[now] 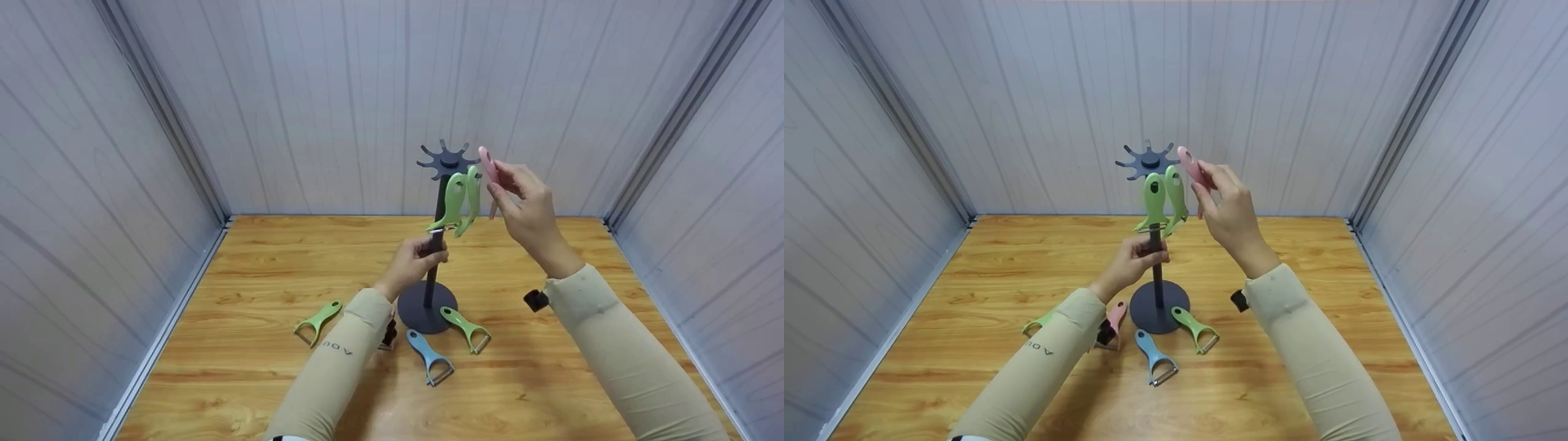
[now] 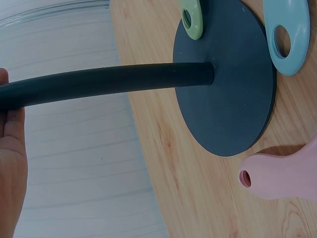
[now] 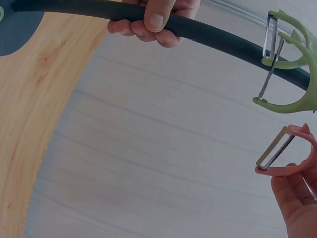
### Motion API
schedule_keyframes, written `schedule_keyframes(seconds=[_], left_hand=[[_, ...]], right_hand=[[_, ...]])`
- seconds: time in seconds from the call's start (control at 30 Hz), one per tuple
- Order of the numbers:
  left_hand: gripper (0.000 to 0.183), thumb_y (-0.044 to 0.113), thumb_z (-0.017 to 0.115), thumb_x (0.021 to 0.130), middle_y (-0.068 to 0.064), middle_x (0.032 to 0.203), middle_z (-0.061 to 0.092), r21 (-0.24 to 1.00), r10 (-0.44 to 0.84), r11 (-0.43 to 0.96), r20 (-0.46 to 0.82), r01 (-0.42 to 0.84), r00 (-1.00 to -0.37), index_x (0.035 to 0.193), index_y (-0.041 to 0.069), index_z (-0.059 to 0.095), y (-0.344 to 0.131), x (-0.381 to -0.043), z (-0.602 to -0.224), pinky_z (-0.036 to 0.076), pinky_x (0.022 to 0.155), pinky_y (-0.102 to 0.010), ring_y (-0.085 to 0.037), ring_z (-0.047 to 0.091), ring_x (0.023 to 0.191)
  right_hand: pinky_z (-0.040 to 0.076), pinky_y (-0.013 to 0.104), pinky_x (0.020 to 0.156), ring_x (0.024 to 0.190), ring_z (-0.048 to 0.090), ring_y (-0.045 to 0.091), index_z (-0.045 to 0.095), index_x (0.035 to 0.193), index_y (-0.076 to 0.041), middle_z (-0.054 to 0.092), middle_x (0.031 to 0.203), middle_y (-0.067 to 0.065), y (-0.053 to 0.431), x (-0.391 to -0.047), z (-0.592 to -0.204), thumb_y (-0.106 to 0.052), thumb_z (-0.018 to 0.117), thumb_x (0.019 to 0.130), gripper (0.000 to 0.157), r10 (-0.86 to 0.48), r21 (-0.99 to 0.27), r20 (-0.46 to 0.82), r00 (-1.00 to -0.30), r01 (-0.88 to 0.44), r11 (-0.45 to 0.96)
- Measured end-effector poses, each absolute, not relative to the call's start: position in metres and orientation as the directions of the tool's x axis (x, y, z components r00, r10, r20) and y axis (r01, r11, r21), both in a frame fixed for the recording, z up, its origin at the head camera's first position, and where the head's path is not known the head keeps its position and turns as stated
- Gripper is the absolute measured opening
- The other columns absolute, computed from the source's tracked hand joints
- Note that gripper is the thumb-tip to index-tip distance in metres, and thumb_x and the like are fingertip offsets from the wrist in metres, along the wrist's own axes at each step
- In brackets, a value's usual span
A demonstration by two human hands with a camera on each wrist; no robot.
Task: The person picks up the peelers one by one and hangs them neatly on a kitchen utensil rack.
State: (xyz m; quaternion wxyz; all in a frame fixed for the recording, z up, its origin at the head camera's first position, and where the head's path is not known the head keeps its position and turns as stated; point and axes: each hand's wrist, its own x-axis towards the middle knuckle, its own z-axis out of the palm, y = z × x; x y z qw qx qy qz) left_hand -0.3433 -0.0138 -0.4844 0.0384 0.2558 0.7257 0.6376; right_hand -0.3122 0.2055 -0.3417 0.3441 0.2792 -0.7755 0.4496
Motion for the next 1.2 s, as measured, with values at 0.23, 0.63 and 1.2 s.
schedule_keyframes(seconds=[0.23,0.63,1.2], left_hand=[[0.015,0.007,0.063,0.095,-0.02,0.098,0.071,0.942,0.445,0.034,0.285,0.334,-0.849,0.105,-0.005,0.065,-0.013,-0.343,-0.484,0.049,0.087,-0.061,-0.02,0.068,0.087],[0.01,0.012,0.066,0.094,-0.012,0.093,0.072,0.936,0.446,0.025,0.304,0.352,-0.842,0.099,0.004,0.068,-0.015,-0.339,-0.476,0.054,0.083,-0.053,-0.02,0.068,0.085],[0.016,0.006,0.063,0.095,-0.021,0.097,0.071,0.934,0.455,0.011,0.313,0.357,-0.833,0.104,-0.008,0.067,-0.016,-0.338,-0.474,0.051,0.085,-0.059,-0.022,0.069,0.088]], right_hand=[[0.052,0.025,0.092,0.1,0.064,0.027,0.064,0.125,0.0,0.065,0.109,0.016,0.201,-0.315,-0.343,-0.003,0.064,0.094,0.032,-0.126,-0.515,0.777,-0.617,-0.738,0.437],[0.054,0.032,0.088,0.093,0.064,0.041,0.059,0.119,0.018,0.062,0.103,0.031,0.186,-0.291,-0.33,0.014,0.06,0.089,0.03,-0.167,-0.481,0.795,-0.583,-0.774,0.412],[0.049,0.061,0.087,0.095,0.062,0.043,0.059,0.122,0.014,0.063,0.102,0.028,0.192,-0.285,-0.349,0.01,0.067,0.087,0.036,-0.15,-0.535,0.764,-0.627,-0.747,0.395]])
